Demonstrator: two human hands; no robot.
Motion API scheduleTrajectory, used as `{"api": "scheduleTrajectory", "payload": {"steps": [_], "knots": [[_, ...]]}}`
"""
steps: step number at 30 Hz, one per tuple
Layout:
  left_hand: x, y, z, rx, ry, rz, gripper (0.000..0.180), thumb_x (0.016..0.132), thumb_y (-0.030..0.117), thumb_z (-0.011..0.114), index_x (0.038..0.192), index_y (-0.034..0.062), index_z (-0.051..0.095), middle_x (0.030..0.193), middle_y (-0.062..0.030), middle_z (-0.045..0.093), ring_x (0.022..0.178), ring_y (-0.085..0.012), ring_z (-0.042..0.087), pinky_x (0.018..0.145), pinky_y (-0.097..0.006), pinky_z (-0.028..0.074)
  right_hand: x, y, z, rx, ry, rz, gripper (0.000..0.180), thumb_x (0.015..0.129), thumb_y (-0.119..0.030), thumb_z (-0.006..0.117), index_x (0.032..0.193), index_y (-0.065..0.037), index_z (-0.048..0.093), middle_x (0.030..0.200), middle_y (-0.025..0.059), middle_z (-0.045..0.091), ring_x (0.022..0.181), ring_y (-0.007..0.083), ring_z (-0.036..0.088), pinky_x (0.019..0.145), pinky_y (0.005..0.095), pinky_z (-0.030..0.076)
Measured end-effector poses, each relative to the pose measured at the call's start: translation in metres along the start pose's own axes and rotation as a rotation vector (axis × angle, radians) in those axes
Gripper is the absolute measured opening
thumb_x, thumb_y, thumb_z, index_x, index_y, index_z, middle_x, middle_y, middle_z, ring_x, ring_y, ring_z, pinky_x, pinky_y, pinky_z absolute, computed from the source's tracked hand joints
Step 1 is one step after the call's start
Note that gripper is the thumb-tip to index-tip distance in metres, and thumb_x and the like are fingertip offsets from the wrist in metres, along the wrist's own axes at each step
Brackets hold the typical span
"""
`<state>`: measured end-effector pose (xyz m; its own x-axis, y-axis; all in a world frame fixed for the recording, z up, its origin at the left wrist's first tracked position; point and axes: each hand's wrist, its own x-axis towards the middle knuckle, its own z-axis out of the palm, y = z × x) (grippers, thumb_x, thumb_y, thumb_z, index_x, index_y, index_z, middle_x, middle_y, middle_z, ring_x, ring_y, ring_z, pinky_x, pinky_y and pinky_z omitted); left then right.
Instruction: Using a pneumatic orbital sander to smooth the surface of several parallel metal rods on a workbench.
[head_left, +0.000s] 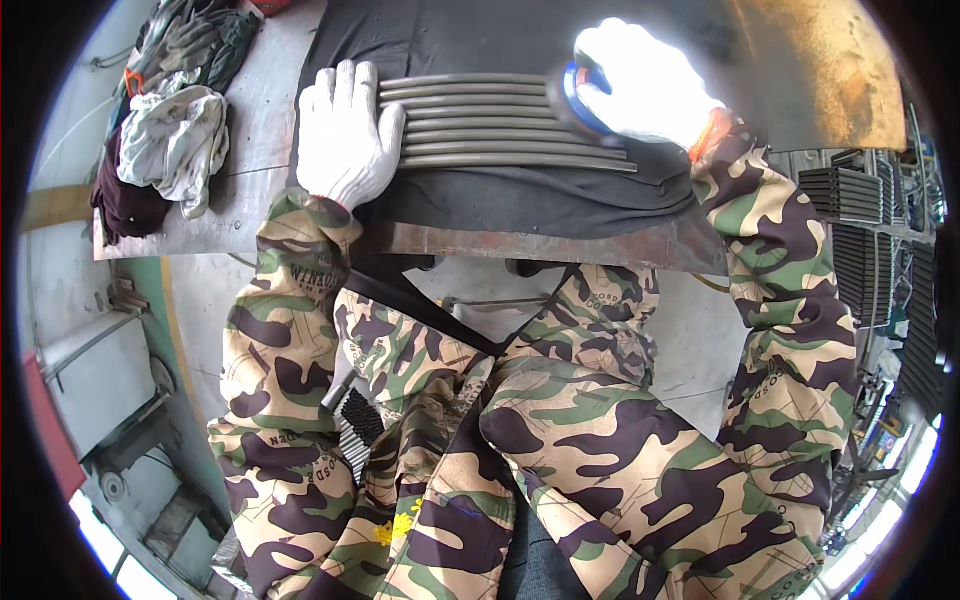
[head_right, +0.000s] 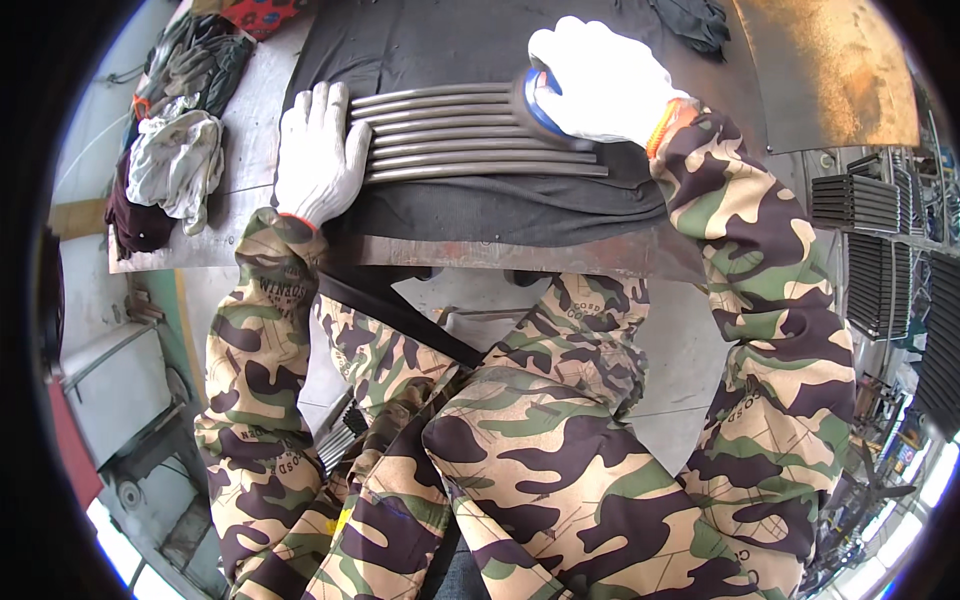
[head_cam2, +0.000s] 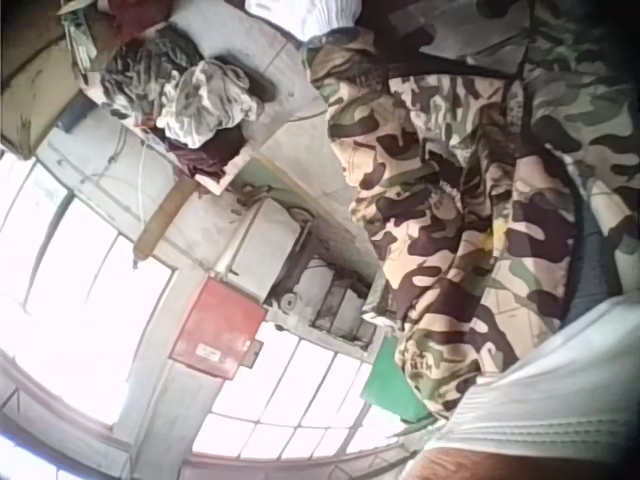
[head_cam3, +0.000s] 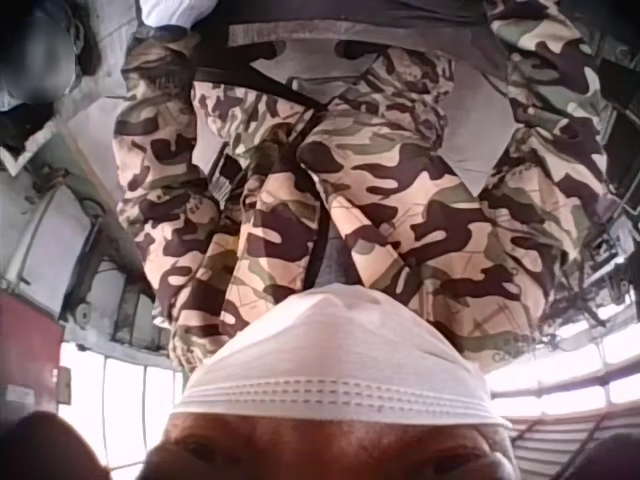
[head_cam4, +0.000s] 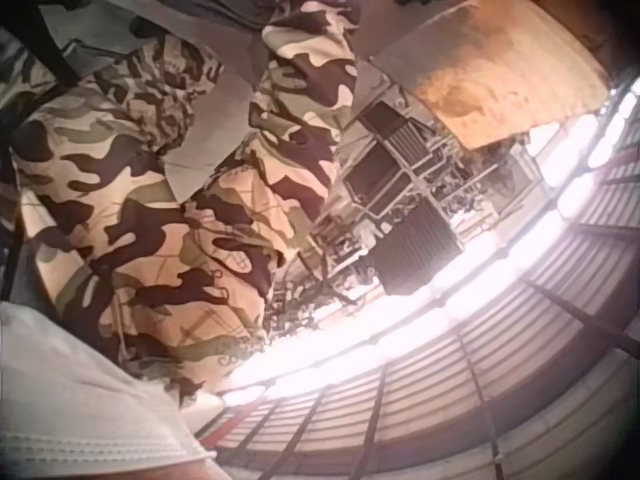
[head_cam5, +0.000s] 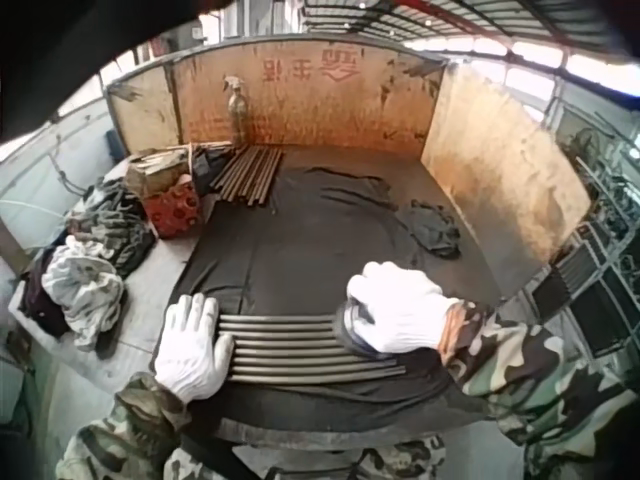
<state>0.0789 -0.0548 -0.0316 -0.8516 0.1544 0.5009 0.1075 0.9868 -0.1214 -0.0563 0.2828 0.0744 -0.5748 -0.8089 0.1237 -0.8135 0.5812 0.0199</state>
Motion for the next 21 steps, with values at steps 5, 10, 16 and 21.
{"api": "scheduleTrajectory", "payload": {"steps": [5,10,16,21], "knots": [[-0.004,0.0,-0.003,-0.021,-0.033,-0.02,0.061,0.102,0.035,0.064,0.146,-0.0067,0.058,0.146,-0.0319,0.06,0.136,-0.0498,0.053,0.114,-0.056,0.039,0.005,-0.018,-0.005,0.007,-0.033,-0.008,0.026,0.098,-0.027,0.064,0.118,-0.01,0.066,0.112,0.0178,0.066,0.104,0.0383,0.07,0.088,0.0517,0.06],[0.0,-0.004,-0.016,-0.123,-0.195,-0.086,0.062,0.106,0.033,0.061,0.155,-0.0042,0.052,0.157,-0.0323,0.053,0.145,-0.0515,0.047,0.124,-0.057,0.033,0.016,-0.024,-0.001,0.004,-0.007,0.021,0.023,0.098,-0.025,0.064,0.115,-0.01,0.067,0.105,0.0151,0.065,0.099,0.0368,0.067,0.085,0.0498,0.057],[-0.003,-0.017,-0.016,-0.179,-0.004,-0.003,0.054,0.097,0.028,0.067,0.142,-0.0011,0.061,0.143,-0.0229,0.061,0.128,-0.0428,0.054,0.111,-0.052,0.041,0.025,-0.052,0.0,0.044,0.0,-0.042,0.027,0.096,-0.026,0.066,0.117,-0.009,0.067,0.11,0.016,0.066,0.102,0.0366,0.068,0.087,0.05,0.059],[-0.002,-0.014,-0.011,-0.157,0.004,-0.015,0.055,0.098,0.029,0.066,0.143,-0.0006,0.061,0.145,-0.0248,0.061,0.132,-0.0441,0.053,0.113,-0.053,0.04,0.041,-0.096,-0.008,0.094,-0.071,-0.069,0.029,0.098,-0.027,0.064,0.12,-0.008,0.067,0.113,0.0171,0.066,0.105,0.0355,0.069,0.09,0.0494,0.06]]}}
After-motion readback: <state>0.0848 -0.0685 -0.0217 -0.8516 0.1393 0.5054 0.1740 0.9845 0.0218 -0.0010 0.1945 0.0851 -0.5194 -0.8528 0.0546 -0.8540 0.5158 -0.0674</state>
